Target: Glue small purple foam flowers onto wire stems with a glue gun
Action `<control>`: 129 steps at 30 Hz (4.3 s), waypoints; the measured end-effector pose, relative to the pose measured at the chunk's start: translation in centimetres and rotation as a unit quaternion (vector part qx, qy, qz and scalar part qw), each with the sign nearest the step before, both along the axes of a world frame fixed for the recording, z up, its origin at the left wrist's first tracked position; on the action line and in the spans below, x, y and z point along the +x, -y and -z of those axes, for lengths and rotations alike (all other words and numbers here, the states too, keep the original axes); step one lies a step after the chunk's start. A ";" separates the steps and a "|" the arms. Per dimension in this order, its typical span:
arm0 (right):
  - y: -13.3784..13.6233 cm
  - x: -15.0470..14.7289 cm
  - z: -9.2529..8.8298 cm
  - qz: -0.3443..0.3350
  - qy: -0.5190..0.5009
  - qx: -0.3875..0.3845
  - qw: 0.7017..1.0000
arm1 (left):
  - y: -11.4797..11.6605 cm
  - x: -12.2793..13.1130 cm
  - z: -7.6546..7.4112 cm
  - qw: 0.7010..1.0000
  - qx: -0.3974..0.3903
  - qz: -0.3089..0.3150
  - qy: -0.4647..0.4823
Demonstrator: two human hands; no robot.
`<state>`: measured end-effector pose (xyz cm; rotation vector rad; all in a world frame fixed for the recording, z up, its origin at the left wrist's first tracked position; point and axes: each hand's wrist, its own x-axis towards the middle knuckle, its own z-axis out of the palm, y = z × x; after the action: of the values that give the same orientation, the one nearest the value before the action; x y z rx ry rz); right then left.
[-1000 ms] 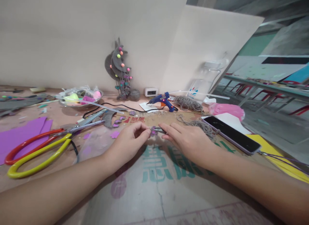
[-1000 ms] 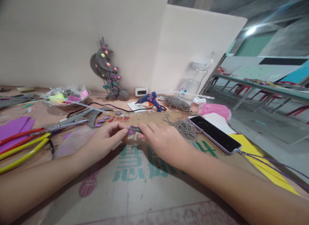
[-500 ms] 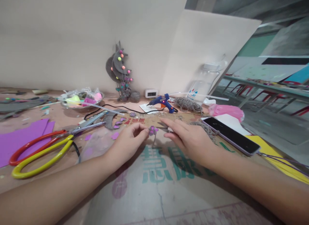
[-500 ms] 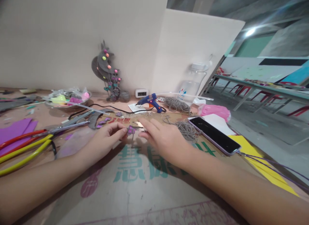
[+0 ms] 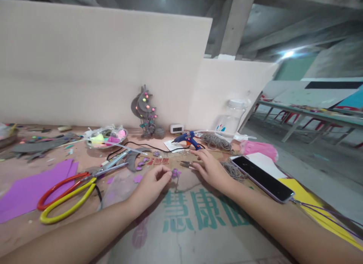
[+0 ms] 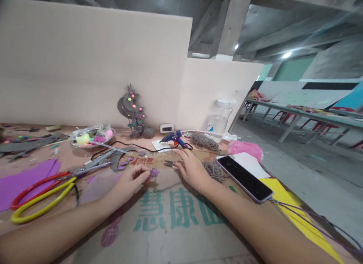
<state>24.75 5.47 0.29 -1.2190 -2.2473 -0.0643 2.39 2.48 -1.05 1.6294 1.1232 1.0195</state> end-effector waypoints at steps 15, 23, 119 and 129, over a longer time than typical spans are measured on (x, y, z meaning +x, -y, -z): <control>0.4 0.1 0.9 -0.029 0.007 0.044 0.999 | 0.6 -0.1 -0.2 0.999 0.036 -0.002 -0.010; 0.3 -0.4 0.4 -0.028 0.009 0.034 0.999 | 0.7 -0.1 -0.1 1.000 0.021 -0.007 0.016; -0.3 -2.0 -3.1 -0.074 -0.166 -0.164 0.970 | 0.6 -0.4 -0.1 1.000 -0.014 -0.013 0.021; -1.4 -0.3 -1.7 -0.028 0.208 -0.097 0.973 | 0.5 -0.4 0.0 1.000 -0.003 0.010 0.007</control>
<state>24.45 6.92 1.98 -1.3408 -2.7020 -0.0875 1.94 1.98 -1.04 1.6230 1.0968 1.0128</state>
